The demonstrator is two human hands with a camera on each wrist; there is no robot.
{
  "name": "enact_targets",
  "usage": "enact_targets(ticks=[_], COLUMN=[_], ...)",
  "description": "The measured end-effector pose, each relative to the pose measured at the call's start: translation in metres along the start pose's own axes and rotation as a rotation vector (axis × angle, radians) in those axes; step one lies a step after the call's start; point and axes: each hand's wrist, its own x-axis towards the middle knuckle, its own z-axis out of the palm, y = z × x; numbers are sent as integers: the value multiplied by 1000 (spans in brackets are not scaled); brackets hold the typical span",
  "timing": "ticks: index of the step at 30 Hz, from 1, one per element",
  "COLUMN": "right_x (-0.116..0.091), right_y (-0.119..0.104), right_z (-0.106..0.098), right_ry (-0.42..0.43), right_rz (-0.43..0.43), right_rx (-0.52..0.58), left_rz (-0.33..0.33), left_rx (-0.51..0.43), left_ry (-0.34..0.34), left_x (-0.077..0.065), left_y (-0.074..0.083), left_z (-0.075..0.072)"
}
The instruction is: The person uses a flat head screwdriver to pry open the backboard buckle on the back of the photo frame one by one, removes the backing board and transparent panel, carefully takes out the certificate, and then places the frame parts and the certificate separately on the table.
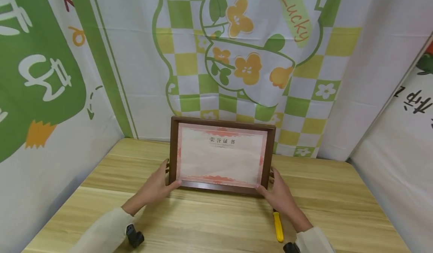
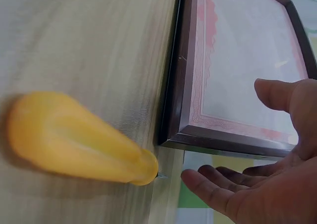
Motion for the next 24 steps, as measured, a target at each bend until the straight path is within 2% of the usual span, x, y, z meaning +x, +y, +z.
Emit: enact_targets(ticks=[4,6,9,15,19,24], right_x=[11,16,23,33,34,30], right_y=[-2,-3,-3,-3,-1,1], right_z=[0,-1,-3,-6,-6,-4], right_ry=[-16,-11,28,117,128,147], right_rz=[51,65,44,-20,-31,-39], right_rx=[49,61,54,74,104,111], left_rz=[-48,-62,-65,-42,-47,-19], left_rx=[-135,-163,-180,-173,-162,-160], left_ry=[-19,-21,-5,86,129,164], left_x=[11,15,21,29,29,27], left_y=[-2,-2,0,1,-1,-4], left_z=[-2,-3,-4,-6,-7,-4])
